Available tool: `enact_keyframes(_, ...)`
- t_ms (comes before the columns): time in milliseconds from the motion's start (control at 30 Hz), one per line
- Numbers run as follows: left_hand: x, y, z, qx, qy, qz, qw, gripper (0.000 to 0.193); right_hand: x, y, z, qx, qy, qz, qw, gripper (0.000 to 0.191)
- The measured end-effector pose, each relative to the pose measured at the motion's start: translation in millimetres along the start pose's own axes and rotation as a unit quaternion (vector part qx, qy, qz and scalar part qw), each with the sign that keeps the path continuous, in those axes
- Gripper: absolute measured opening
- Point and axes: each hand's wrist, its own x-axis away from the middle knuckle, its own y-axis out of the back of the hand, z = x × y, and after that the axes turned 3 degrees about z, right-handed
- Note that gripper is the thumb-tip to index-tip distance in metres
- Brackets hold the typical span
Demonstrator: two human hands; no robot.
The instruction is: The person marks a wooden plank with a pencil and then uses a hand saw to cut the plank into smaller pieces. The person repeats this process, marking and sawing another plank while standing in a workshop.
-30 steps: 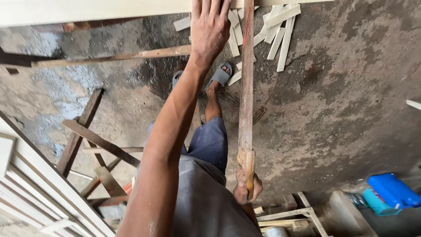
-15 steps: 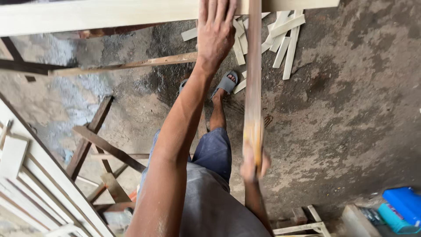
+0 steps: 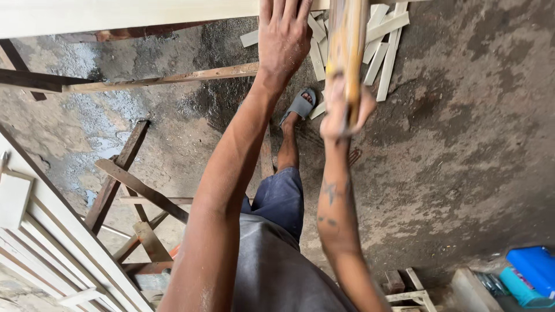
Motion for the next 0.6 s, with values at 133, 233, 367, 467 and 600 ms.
enact_keyframes(133,1.9,-11.0,3.4,0.006,-0.013,-0.007,1.0,0.059,133.4,80.4,113.5,0.113,0.012,0.002,0.993,0.023)
enact_keyframes(233,2.7,-15.5,5.4,-0.004,-0.016,0.017,1.0,0.057,217.0,153.6,206.3,0.24,0.051,0.083,0.966,0.031)
enact_keyframes(367,5.8,-12.2,5.5,-0.013,-0.022,-0.017,1.0,0.06,202.0,161.8,220.6,0.061,-0.104,0.138,0.983,0.02)
enact_keyframes(467,5.8,-9.2,5.2,-0.022,-0.025,-0.029,0.999,0.063,115.7,91.4,134.3,0.234,-0.12,0.048,0.964,0.022)
enact_keyframes(600,6.0,-5.5,2.0,0.013,-0.009,-0.019,1.0,0.061,17.1,3.1,3.6,-0.072,-0.108,-0.014,0.991,0.024)
